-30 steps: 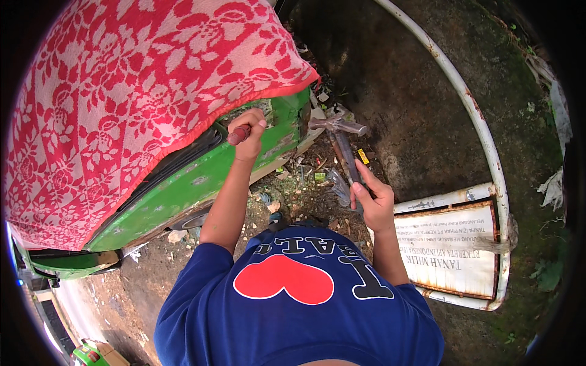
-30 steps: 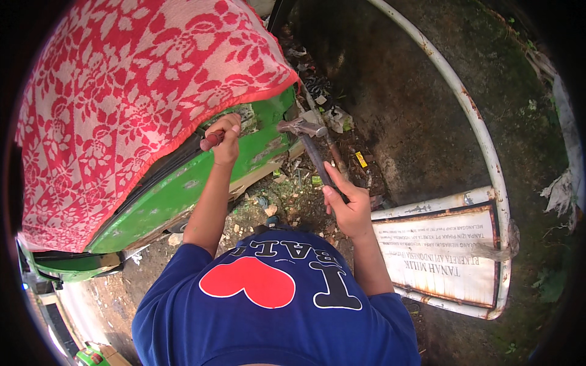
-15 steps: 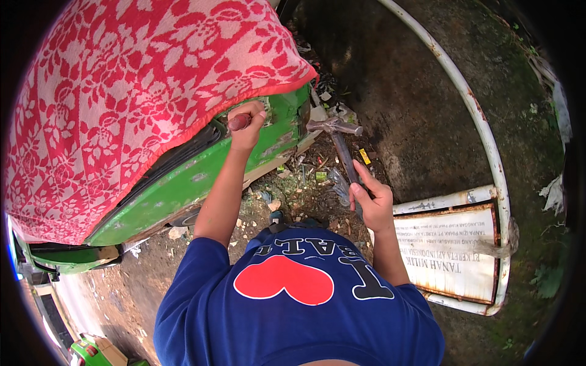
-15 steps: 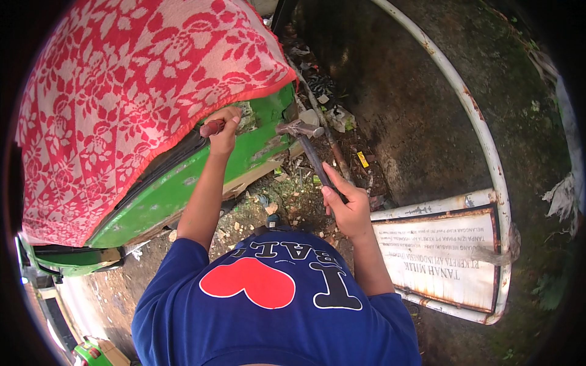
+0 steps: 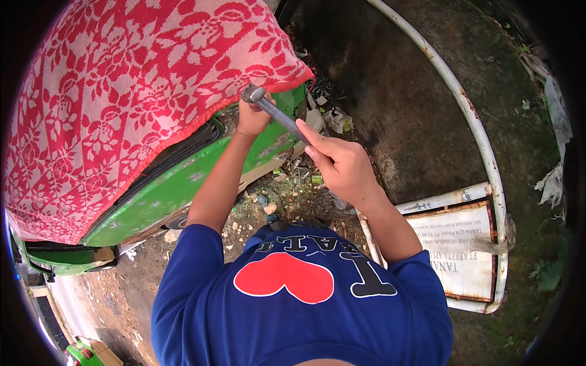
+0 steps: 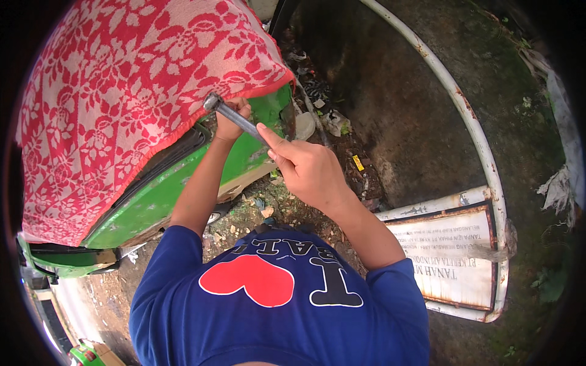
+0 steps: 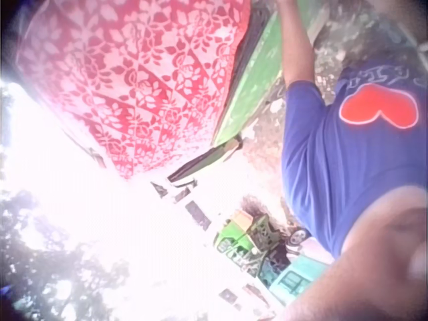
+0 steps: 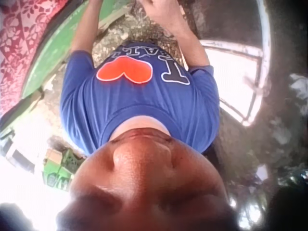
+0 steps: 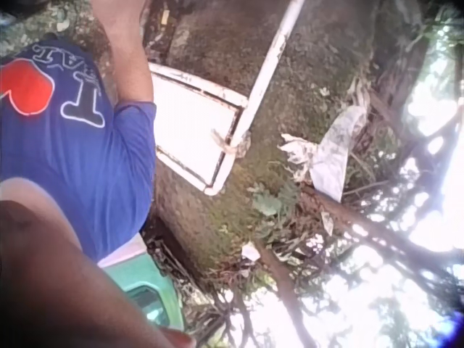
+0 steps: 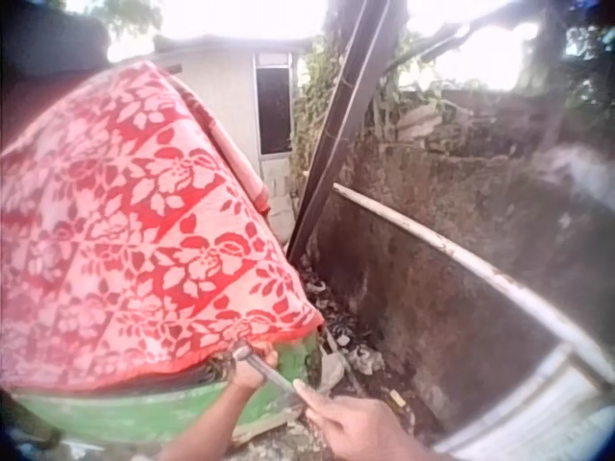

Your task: The person uses a hammer to repeatedly strike a fastener held against the edge of a green metal object covered with a red patterned cloth. The action is continuous and focused on the same spot throughout the clip.

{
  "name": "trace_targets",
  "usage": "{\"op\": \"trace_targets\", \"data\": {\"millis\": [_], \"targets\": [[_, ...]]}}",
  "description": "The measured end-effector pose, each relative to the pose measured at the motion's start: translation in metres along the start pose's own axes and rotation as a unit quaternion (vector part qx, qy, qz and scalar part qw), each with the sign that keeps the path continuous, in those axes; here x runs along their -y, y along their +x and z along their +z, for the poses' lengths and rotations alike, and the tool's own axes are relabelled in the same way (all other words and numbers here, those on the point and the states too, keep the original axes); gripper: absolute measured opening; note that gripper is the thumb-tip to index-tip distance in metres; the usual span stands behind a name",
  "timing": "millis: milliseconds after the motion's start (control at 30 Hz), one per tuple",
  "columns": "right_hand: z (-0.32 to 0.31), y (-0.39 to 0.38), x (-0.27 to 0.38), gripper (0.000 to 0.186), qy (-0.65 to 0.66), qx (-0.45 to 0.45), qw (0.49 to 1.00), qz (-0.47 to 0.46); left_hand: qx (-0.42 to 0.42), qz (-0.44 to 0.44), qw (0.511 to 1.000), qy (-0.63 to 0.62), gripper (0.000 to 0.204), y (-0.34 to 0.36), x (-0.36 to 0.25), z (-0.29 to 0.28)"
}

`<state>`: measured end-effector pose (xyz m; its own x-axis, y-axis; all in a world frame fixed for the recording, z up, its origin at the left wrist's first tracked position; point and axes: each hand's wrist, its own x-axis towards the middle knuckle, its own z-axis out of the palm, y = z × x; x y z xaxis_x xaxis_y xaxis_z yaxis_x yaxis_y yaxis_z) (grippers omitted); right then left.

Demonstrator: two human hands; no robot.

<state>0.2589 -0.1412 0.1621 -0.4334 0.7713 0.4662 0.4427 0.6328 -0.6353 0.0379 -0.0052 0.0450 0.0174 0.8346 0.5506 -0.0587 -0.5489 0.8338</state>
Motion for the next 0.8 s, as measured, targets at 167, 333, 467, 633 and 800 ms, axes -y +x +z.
{"op": "trace_targets", "data": {"millis": [167,333,467,633,800], "targets": [[-0.002,-0.002,0.013,0.045,0.122,-0.116,0.986,-0.021,-0.050,-0.040,0.998,0.028,0.022,-0.003,0.001,-0.007],[0.001,0.001,0.002,0.048,0.050,-0.018,0.998,0.020,-0.034,-0.043,0.998,0.009,0.014,0.000,0.013,-0.014],[-0.002,-0.004,0.013,0.046,0.120,-0.071,0.990,-0.003,-0.062,-0.061,0.996,0.030,0.029,-0.012,0.013,-0.007],[0.002,-0.010,-0.003,0.044,0.148,-0.056,0.985,0.069,-0.116,-0.046,0.992,-0.025,0.033,-0.004,-0.008,-0.013],[0.011,-0.019,-0.013,0.045,0.220,-0.077,0.963,0.139,-0.078,-0.015,0.995,-0.052,0.033,-0.002,-0.007,-0.018]]}}
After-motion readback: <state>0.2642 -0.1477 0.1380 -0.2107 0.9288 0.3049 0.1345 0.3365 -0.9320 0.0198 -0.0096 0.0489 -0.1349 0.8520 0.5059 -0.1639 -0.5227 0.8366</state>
